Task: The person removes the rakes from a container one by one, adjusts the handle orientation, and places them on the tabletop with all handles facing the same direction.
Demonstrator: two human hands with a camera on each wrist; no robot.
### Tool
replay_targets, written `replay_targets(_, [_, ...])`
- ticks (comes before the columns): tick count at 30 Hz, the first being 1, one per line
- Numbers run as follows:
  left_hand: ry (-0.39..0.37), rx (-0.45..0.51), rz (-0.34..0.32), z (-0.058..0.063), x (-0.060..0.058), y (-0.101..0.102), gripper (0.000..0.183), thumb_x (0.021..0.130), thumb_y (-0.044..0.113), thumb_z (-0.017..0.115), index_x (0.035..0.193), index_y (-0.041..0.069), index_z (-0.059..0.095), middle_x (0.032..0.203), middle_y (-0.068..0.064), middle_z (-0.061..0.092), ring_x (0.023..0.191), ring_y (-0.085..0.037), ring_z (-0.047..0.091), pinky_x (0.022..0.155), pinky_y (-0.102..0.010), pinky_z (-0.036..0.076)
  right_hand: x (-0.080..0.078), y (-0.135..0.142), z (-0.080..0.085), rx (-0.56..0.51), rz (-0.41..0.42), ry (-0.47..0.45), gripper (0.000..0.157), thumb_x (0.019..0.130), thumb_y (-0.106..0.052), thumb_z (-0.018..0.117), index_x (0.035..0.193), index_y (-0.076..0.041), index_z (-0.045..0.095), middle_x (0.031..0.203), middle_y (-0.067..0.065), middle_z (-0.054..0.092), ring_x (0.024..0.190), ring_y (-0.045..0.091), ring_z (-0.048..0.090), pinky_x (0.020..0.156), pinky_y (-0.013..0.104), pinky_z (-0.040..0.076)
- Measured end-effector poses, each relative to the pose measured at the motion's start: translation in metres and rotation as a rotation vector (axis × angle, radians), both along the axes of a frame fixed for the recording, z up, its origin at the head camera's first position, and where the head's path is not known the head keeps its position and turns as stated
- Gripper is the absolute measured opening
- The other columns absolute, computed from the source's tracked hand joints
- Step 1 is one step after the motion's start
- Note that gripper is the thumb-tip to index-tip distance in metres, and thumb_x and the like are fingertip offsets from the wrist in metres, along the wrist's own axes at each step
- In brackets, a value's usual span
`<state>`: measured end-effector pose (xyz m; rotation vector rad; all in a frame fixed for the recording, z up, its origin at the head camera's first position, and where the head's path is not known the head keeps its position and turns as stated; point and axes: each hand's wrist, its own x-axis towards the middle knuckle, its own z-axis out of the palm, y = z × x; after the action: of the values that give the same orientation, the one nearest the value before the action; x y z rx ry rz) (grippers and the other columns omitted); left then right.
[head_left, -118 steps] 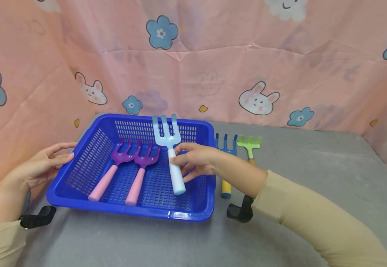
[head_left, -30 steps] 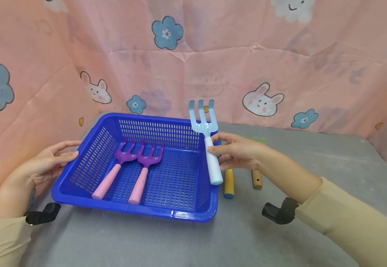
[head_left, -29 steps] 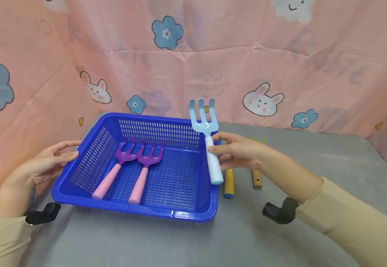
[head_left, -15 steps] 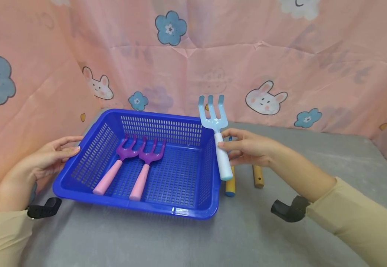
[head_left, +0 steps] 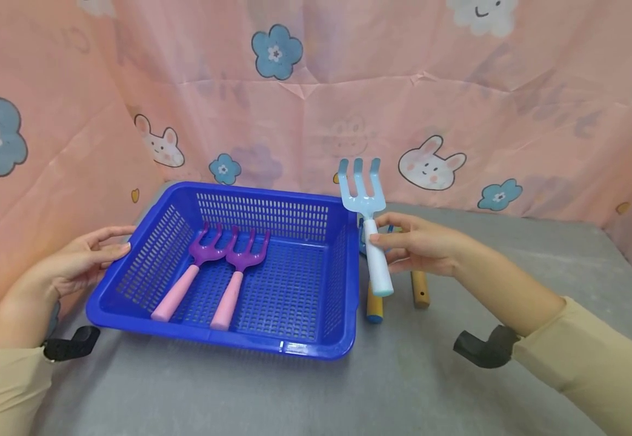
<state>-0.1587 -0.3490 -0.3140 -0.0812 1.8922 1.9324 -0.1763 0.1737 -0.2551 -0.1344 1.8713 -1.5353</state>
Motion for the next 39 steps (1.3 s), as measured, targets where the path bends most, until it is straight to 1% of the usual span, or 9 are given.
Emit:
replay_targets(6, [-0.001,-0.003,0.009,0.0,0.0,0.0,0.027,0.097,0.008,0.049,0.107,0.031,0.059,0.092,-0.004,0.069,0.078,-0.02,0.068,0.065,-0.037,0.057,0.0,0.003,-0.001,0.014,-0.019,0.004,0.043,0.097,-0.019,0.051,0.13,-0.002,0.03,0.109,0.013,0.047,0.088,0.023,0.059,0.081,0.037,0.053])
replay_targets(13, [-0.003,-0.01,0.01,0.0,0.001,0.001,0.027,0.096,0.008,0.05,0.107,0.031,0.058,0.093,-0.004,0.069,0.08,-0.02,0.068,0.066,-0.037,0.057,0.0,0.008,0.0,0.032,-0.027,0.023,0.043,0.095,-0.023,0.054,0.128,-0.006,0.033,0.113,0.015,0.047,0.093,0.025,0.06,0.084,0.039,0.052])
replay_targets(23, [-0.006,0.005,0.008,0.0,0.001,0.001,0.026,0.096,0.009,0.05,0.107,0.031,0.059,0.092,-0.003,0.069,0.079,-0.02,0.068,0.066,-0.037,0.057,0.001,0.017,0.004,0.042,-0.025,0.038,0.038,0.096,-0.022,0.053,0.126,-0.007,0.034,0.11,0.013,0.046,0.092,0.025,0.059,0.082,0.038,0.051])
replay_targets(28, [-0.004,0.015,0.003,0.0,0.002,0.001,0.026,0.096,0.008,0.05,0.107,0.031,0.059,0.092,-0.004,0.069,0.079,-0.02,0.068,0.066,-0.037,0.057,0.001,0.021,0.003,0.048,-0.029,0.046,0.039,0.096,-0.022,0.053,0.127,-0.007,0.034,0.111,0.013,0.045,0.093,0.024,0.058,0.082,0.037,0.052])
replay_targets(33, [-0.007,0.048,0.0,0.0,0.001,0.002,0.027,0.097,0.007,0.049,0.107,0.03,0.06,0.093,-0.005,0.069,0.079,-0.021,0.068,0.066,-0.037,0.057,0.001,0.026,0.004,0.042,-0.029,0.068,0.039,0.096,-0.02,0.052,0.127,-0.006,0.033,0.112,0.015,0.045,0.094,0.026,0.057,0.082,0.039,0.052])
replay_targets(39, [0.001,0.061,-0.012,0.0,0.002,0.001,0.028,0.097,0.006,0.049,0.108,0.029,0.06,0.094,-0.006,0.069,0.079,-0.021,0.068,0.066,-0.037,0.057,0.001,0.031,0.005,0.028,-0.026,0.074,0.037,0.096,-0.02,0.053,0.126,-0.007,0.034,0.112,0.013,0.045,0.094,0.026,0.058,0.082,0.039,0.052])
